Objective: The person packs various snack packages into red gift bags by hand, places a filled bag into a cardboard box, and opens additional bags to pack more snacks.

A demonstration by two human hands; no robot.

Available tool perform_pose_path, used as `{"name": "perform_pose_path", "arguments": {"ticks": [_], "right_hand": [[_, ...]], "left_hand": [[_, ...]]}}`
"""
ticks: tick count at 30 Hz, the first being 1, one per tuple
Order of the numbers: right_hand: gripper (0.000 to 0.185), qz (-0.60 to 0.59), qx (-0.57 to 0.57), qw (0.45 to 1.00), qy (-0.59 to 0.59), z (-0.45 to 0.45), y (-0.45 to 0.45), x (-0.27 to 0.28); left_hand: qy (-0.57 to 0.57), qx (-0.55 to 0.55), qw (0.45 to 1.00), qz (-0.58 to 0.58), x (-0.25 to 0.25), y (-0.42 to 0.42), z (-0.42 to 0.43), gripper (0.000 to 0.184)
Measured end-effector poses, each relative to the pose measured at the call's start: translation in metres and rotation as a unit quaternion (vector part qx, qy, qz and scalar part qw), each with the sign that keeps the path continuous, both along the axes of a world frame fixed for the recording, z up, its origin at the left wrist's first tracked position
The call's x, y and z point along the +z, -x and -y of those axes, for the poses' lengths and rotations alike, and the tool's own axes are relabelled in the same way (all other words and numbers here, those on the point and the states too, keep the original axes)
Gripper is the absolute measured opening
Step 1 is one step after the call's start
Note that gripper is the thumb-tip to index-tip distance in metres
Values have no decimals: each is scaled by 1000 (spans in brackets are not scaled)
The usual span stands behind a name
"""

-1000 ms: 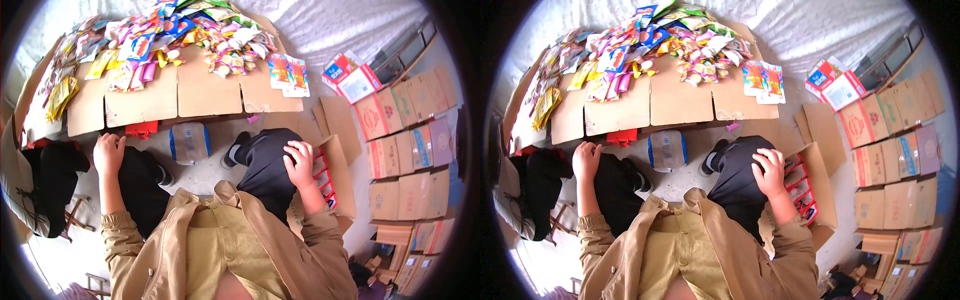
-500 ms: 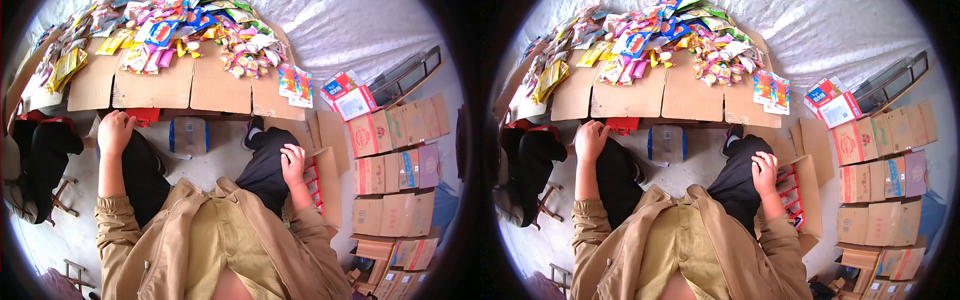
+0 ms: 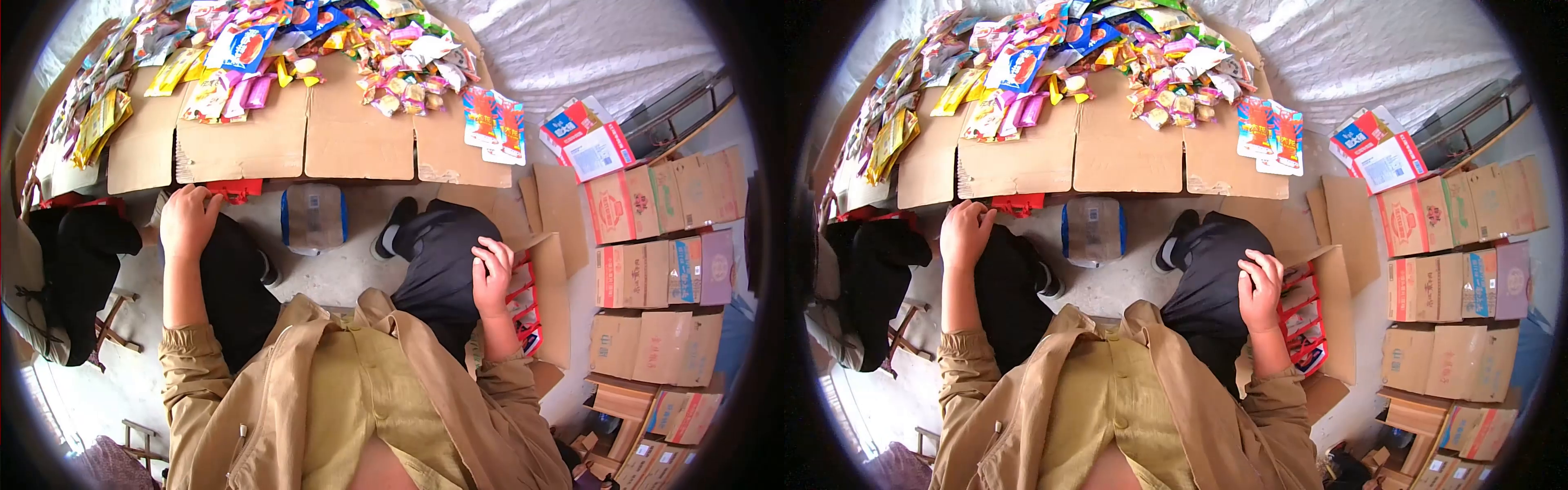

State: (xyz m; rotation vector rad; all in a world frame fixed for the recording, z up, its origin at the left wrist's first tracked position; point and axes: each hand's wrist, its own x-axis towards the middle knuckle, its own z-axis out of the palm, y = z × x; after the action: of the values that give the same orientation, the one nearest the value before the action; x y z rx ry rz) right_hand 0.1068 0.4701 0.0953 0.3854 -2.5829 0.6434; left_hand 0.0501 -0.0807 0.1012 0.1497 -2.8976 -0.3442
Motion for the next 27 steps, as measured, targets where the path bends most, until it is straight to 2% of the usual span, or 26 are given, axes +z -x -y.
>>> {"name": "perform_pose_path", "arguments": {"ticks": [3,6,20,27], "right_hand": [[16,0,1,999,47,-6,14,-5],[15,8,6,1000,11,-1,15,-4],[14,20,-11,999,24,9,13,-4],[14,27,-5,999,23,19,19,-1]], "left_hand": [[25,2,1000,-10,-1,-2,-4,26],[39,-2,999,4,2,-7,0,23],[-2,15,1000,1,0,-14,26,16],[-20,51,998,17,-4,-29,47,19]]}}
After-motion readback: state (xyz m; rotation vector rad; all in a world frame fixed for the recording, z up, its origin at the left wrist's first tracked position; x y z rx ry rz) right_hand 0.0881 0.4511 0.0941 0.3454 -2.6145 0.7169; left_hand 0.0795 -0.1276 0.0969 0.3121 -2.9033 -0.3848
